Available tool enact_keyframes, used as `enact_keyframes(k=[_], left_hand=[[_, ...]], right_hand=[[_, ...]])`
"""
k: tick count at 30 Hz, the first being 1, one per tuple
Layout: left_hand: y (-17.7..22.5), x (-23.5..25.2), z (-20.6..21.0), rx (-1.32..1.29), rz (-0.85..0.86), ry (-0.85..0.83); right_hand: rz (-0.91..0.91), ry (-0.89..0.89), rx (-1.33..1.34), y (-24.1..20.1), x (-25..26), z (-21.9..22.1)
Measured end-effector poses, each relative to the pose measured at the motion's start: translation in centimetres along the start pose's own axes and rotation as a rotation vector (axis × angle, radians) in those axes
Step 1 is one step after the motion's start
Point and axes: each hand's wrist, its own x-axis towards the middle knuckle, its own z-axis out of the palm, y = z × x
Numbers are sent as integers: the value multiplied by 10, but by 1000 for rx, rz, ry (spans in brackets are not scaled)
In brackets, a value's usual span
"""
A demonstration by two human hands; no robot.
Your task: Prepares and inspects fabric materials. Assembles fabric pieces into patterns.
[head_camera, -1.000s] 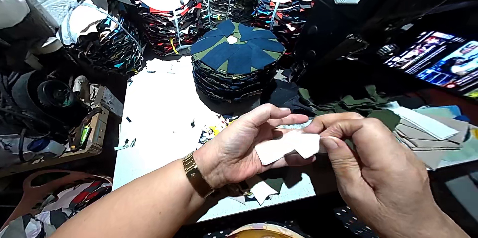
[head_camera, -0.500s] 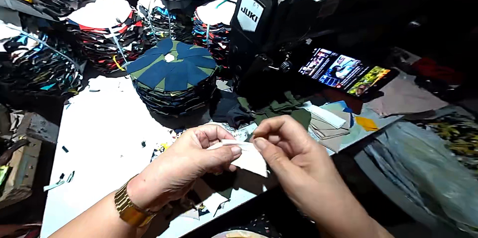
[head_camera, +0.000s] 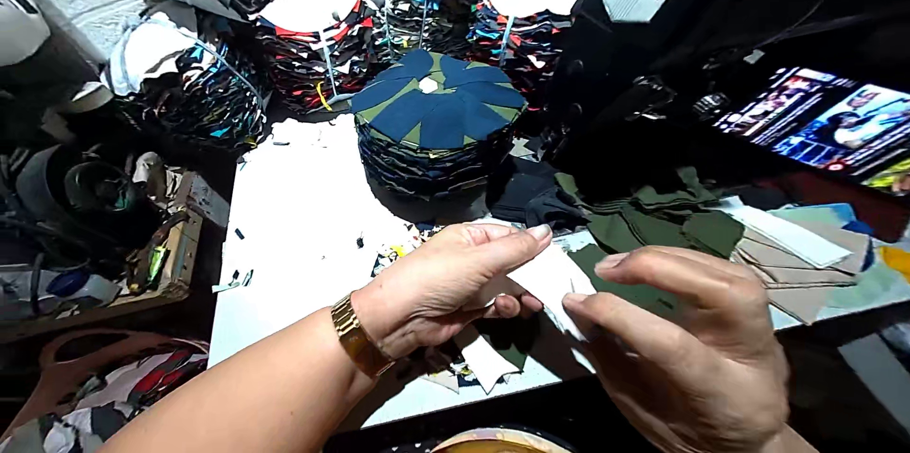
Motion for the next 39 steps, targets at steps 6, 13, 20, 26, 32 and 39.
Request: enact_keyframes(k=[6,13,20,26,32,39], left_hand=[[3,0,-13,413,217,74],[15,0,-21,435,458,-68],[15,2,-20,552,344,-252],[24,-1,-28,636,343,-248],[22,2,-29,1070,332,-167],[13,5,-29,1303,361,-119]], right_hand=[[229,-43,217,-9,32,-18],[496,-87,385,-18,40,-21],[477,-101,397,-13,41,-25],[619,-110,434,-20,30,-22],[811,-171,428,-31,11,-5],[673,-307,97,-26,9,7]])
